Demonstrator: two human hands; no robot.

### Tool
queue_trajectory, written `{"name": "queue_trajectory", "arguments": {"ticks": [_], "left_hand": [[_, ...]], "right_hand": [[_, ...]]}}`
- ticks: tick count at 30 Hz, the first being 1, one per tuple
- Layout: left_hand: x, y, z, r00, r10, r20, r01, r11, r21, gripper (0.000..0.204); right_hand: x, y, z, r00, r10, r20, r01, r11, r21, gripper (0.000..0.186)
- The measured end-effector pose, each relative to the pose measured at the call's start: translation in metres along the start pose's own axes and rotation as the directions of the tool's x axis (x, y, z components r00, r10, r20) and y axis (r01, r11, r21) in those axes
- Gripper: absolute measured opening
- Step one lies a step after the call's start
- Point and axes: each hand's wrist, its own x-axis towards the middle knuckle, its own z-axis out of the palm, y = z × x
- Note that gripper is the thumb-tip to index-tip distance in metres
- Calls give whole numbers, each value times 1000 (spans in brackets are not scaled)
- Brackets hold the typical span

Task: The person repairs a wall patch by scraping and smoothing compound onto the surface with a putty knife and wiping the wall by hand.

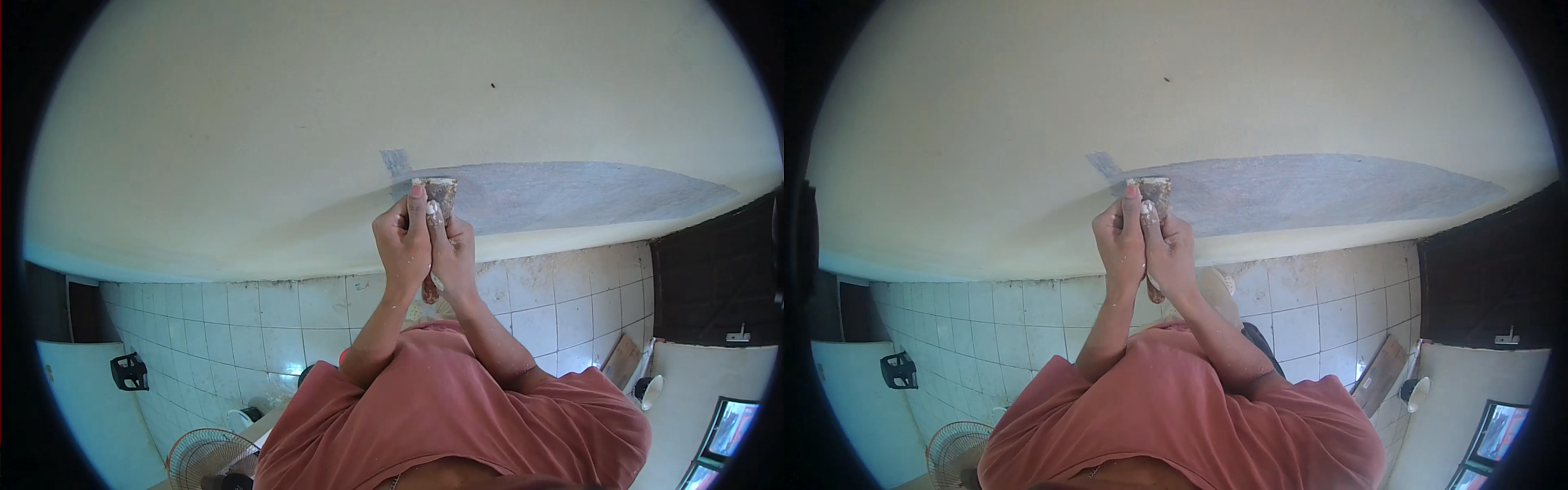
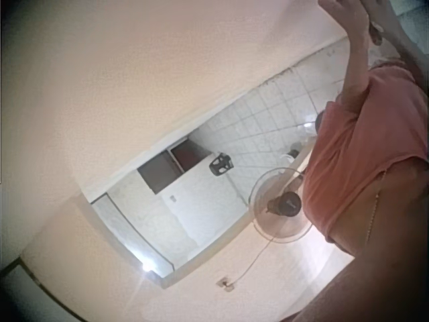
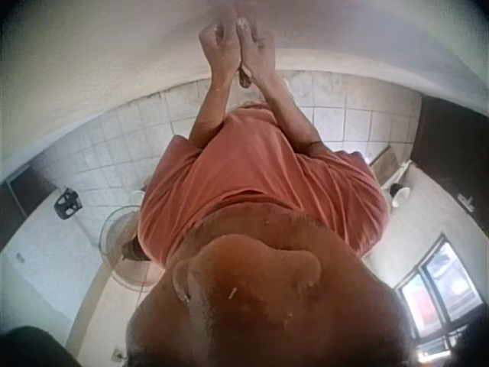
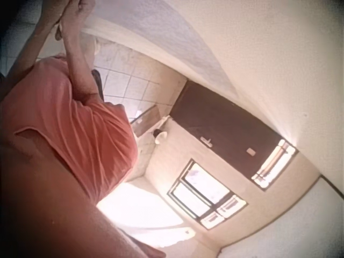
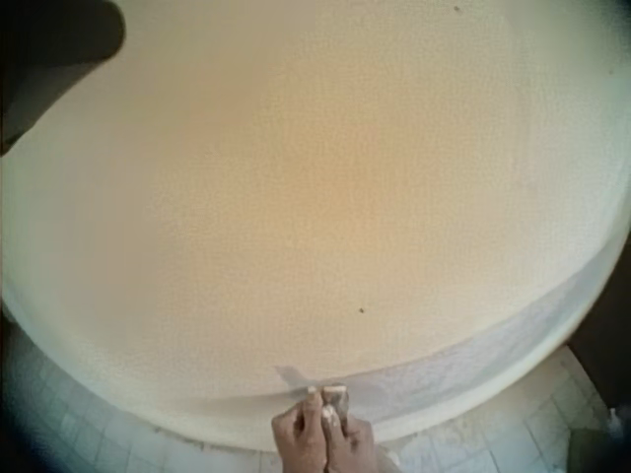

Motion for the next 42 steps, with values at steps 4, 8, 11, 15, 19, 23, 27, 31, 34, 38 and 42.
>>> {"name": "queue_trajectory", "arguments": {"ticks": [4, 8, 11, 15, 19, 23, 27, 31, 34, 38, 42], "left_hand": [[10, 10, -1, 994, 108, -8, -108, 994, 10, 42], [2, 11, 2, 997, 64, -31, -63, 998, 25, 43], [13, 27, -3, 993, 117, -27, -114, 990, 87, 42], [2, 17, -5, 999, 49, 2, -49, 992, 116, 41], [12, 26, -4, 991, 132, -6, -132, 990, 42, 42], [5, 10, -1, 996, 86, -1, -85, 992, 89, 42], [18, 34, -1, 992, 126, 14, -126, 992, 6, 42], [4, 16, 0, 998, 62, 7, -63, 992, 107, 41], [16, 37, 0, 988, 156, 11, -156, 988, -5, 41], [11, 24, 1, 991, 131, 17, -132, 987, 92, 40], [13, 34, 1, 993, 114, 31, -115, 993, 38, 41]], "right_hand": [[5, -12, -1, 999, 11, 38, -9, 999, -49, 25], [1, -11, 0, 996, -85, 16, 86, 993, -78, 26], [4, -35, 8, 998, 30, 46, -29, 999, -25, 26], [2, -30, 4, 996, -83, 37, 86, 991, -101, 25], [3, -28, 4, 998, -43, 41, 44, 999, -32, 24], [-1, -17, 1, 999, -33, 11, 33, 999, -8, 24], [1, -35, 5, 998, 44, 43, -43, 999, -14, 24], [2, -18, 1, 997, -78, 16, 79, 993, -82, 25], [5, -36, 6, 999, -37, 26, 38, 998, -41, 24], [2, -19, 4, 999, -37, -33, 36, 999, -32, 25], [4, -25, 3, 997, -83, 8, 83, 991, -101, 27]]}}
